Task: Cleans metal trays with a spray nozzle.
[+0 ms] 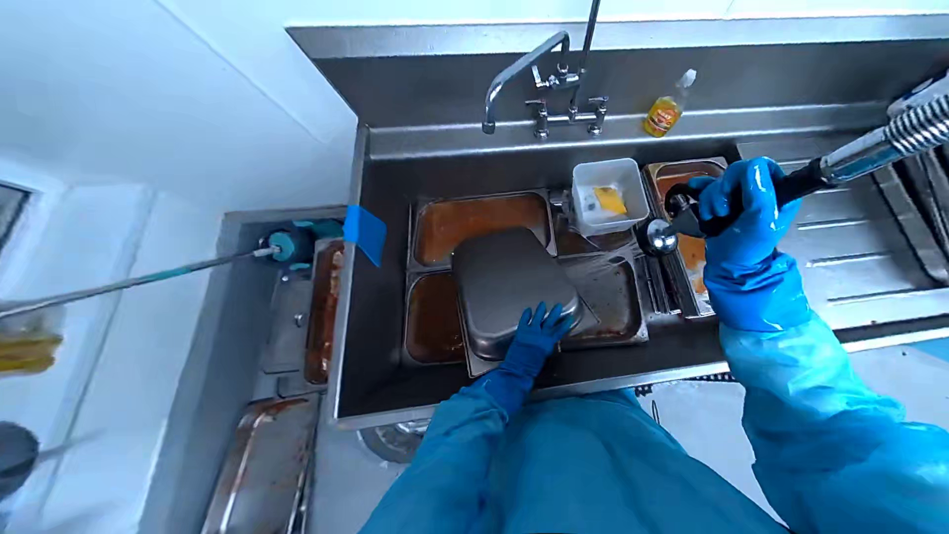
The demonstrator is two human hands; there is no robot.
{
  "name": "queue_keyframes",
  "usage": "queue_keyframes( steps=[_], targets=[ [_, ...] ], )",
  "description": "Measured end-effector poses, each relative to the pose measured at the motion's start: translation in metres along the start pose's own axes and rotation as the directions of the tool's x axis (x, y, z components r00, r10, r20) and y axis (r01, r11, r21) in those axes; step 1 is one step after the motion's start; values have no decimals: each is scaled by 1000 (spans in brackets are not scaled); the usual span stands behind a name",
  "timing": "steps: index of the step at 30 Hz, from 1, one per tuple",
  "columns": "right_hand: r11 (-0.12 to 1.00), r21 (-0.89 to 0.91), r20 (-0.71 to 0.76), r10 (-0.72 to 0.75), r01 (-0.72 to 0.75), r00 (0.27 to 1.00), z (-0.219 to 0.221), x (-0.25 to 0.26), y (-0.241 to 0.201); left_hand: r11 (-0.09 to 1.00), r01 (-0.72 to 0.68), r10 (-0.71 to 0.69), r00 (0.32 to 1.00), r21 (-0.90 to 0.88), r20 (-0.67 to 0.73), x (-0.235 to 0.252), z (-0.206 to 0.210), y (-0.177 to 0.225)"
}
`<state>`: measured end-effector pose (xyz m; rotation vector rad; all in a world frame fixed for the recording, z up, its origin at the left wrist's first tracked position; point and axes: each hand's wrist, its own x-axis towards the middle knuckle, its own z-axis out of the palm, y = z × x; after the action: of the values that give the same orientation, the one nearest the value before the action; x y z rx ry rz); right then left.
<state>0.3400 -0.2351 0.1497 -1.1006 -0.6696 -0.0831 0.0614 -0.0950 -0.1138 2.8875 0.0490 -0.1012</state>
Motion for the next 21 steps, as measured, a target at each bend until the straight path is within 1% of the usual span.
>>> queue_keyframes(
  steps=[3, 8, 10, 13, 14, 15, 16, 17, 18, 19, 20, 21],
  targets=[
    [997, 29, 24, 68, -69, 997, -3, -24, 2, 998, 51, -51, 999, 37, 11, 8, 10, 6],
    [975, 56, 6, 217, -217, 976, 11, -69, 17, 996, 70, -68, 997, 61, -31, 19, 23, 8],
    [962, 78, 4, 261, -260, 965, 20, -84, 21, 996, 71, -71, 997, 56, -4, 21, 23, 11],
    [942, 137, 3, 309, -307, 951, 41, -100, 25, 996, 85, -84, 996, -31, 22, 26, 19, 17],
    [934, 159, 7, 322, -319, 947, 51, -103, 25, 989, 115, -114, 993, -97, 13, 27, 15, 19],
    [928, 182, 13, 329, -326, 944, 62, -107, 27, 967, 156, -163, 986, -200, -20, 27, 12, 20],
    [919, 208, 26, 337, -335, 941, 73, -110, 28, 914, 214, -243, 969, -345, -42, 27, 11, 22],
    [908, 234, 44, 347, -347, 937, 85, -115, 30, 837, 279, -344, 937, -470, -57, 27, 10, 24],
    [895, 257, 61, 361, -364, 931, 95, -119, 31, 759, 337, -460, 883, -557, -94, 26, 9, 29],
    [882, 273, 79, 378, -385, 922, 105, -125, 32, 691, 389, -556, 825, -609, -102, 25, -3, 35],
    [873, 273, 95, 394, -404, 914, 114, -130, 32, 603, 486, -624, 782, -632, 5, 25, -39, 42],
    [869, 267, 112, 402, -417, 909, 120, -134, 33, 394, 672, -615, 700, -628, 363, 32, -106, 44]
  ],
)
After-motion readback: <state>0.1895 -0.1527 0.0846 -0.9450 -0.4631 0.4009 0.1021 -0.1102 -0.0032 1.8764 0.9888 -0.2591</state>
